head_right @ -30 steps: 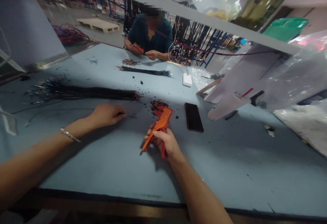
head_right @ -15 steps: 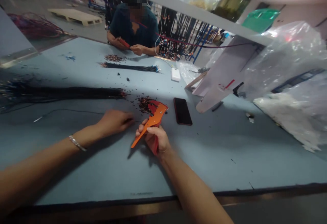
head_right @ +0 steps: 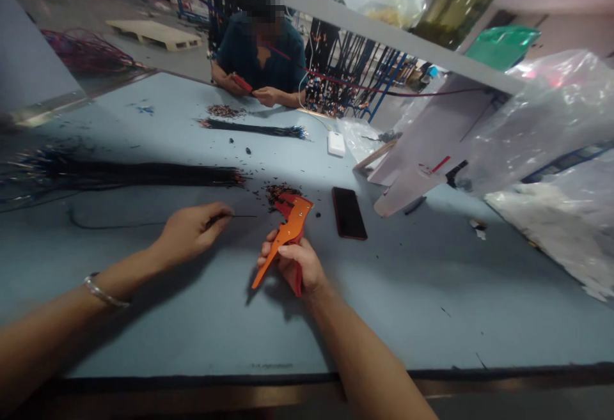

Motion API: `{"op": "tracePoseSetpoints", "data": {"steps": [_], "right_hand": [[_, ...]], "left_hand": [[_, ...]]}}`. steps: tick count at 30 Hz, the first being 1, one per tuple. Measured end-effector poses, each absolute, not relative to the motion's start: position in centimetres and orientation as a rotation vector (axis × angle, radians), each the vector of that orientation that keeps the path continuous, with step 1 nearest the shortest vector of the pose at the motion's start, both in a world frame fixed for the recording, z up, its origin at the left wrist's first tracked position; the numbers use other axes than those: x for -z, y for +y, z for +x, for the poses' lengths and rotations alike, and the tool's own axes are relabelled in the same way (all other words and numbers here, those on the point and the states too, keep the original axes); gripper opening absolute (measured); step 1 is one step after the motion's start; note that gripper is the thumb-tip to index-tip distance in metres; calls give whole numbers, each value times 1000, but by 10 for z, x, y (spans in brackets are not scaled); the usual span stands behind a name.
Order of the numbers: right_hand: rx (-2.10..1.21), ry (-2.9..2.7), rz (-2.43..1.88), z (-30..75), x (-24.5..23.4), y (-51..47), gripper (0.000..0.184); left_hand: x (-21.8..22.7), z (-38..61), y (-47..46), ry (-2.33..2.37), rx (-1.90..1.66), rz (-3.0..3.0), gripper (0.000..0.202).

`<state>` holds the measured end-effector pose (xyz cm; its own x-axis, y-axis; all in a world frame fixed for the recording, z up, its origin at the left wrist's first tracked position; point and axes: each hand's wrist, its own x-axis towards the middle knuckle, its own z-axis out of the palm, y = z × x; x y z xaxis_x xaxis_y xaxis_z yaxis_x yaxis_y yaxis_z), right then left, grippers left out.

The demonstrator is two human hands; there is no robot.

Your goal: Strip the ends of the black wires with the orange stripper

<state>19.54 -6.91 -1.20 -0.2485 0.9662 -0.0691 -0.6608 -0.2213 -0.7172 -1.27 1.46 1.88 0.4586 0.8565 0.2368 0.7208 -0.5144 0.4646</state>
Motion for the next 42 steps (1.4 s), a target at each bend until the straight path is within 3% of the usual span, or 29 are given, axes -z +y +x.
{"op": "tracePoseSetpoints", "data": {"steps": [9, 16, 22, 29, 33, 36, 39, 42], "right_hand": [[-1737, -891, -827, 192, 11, -79, 26], [-1822, -954, -824, 194, 6, -82, 27], [-1942, -1006, -800, 192, 5, -82, 32], [-1794, -1021, -967, 189, -6, -85, 26], [-1496, -1204, -1198, 193, -21, -87, 19], [-961, -1576, -1456, 196, -27, -88, 13], [-318, -1961, -1538, 195, -23, -89, 26], [70, -2162, -1496, 192, -13, -87, 35]], "left_hand": [[-1, -14, -1, 1088, -1025, 2047, 23], [-7, -19, -6, 1015, -1134, 2235, 18], [-9, -17, -9, 1040, -1154, 2154, 16], [-6, -15, -11, 1150, -1056, 1958, 21], [-6, -13, -16, 1236, -1022, 1989, 23], [-8, -7, -18, 1224, -971, 2000, 23], [-11, 2, -17, 1087, -927, 1893, 23], [-12, 8, -16, 923, -898, 1677, 19]]}}
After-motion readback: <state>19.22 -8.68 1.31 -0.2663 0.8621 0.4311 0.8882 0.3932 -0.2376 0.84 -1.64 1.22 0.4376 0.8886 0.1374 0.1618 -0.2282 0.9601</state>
